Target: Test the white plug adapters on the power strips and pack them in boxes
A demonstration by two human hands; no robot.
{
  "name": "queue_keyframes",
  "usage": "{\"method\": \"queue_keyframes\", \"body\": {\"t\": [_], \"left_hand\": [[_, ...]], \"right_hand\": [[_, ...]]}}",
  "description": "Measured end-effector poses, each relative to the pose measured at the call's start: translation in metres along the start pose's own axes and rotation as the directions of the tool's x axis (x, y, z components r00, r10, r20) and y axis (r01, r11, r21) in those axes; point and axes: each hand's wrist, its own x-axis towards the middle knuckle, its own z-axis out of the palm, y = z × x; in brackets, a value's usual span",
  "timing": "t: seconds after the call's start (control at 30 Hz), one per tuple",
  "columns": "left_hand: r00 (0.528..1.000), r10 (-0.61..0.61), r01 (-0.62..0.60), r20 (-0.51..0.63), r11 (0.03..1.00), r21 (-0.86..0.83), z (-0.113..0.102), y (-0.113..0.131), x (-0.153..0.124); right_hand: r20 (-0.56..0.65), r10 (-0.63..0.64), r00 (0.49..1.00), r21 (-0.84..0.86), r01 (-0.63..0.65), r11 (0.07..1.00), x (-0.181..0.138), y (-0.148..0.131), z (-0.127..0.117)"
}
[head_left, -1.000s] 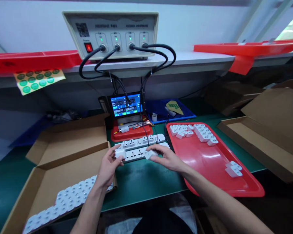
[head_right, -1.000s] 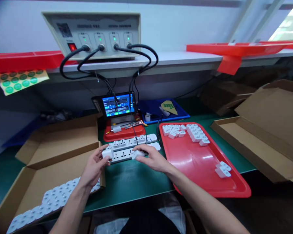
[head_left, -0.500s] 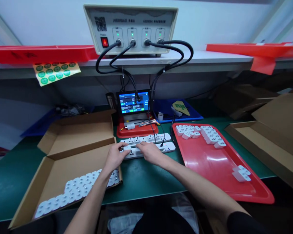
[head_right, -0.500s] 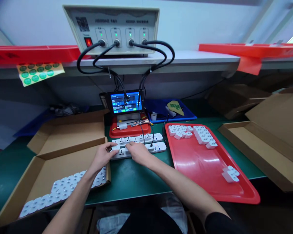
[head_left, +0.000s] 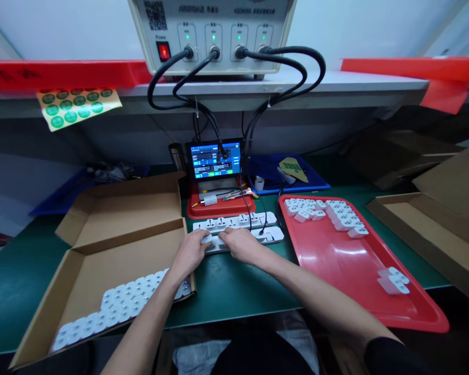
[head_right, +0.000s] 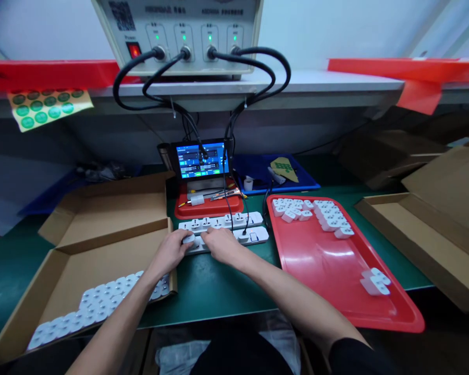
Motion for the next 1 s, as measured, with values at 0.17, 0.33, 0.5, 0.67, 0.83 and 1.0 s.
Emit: {"method": "queue_keyframes", "body": {"t": [0.17, 0.33, 0.5, 0.67, 0.83, 1.0], "left_hand": [[0.999, 0.021, -0.024, 0.05, 0.998, 0.057, 0.0, 0.009, 0.0], [0.994, 0.036, -0.054, 0.102, 0.983, 0.178, 0.002, 0.02, -0.002], [0.994, 0.074, -0.086, 0.075, 0.981, 0.173, 0.003, 0.013, -0.008], [0.982, 0.179, -0.169, -0.065, 0.976, 0.136, 0.017, 0.044, 0.004], [0.975, 0.219, -0.218, -0.033, 0.976, 0.013, 0.052, 0.099, 0.038], [0.992, 0.126, -0.128, -0.02, 0.985, -0.115, 0.065, 0.116, 0.056]], "right_hand": [[-0.02, -0.013, 1.0, -0.021, 0.013, 1.0, 0.003, -0.001, 0.004], [-0.076, -0.016, 0.997, 0.03, 0.019, 0.999, -0.007, -0.001, 0.003], [-0.296, 0.08, 0.952, 0.139, -0.039, 0.989, -0.051, 0.034, -0.01], [-0.28, 0.328, 0.902, 0.227, -0.27, 0.936, -0.085, 0.093, -0.016], [-0.258, 0.326, 0.91, 0.489, -0.168, 0.856, -0.073, 0.111, 0.004], [-0.322, 0.301, 0.898, 0.589, -0.059, 0.806, -0.068, 0.113, 0.016]]}}
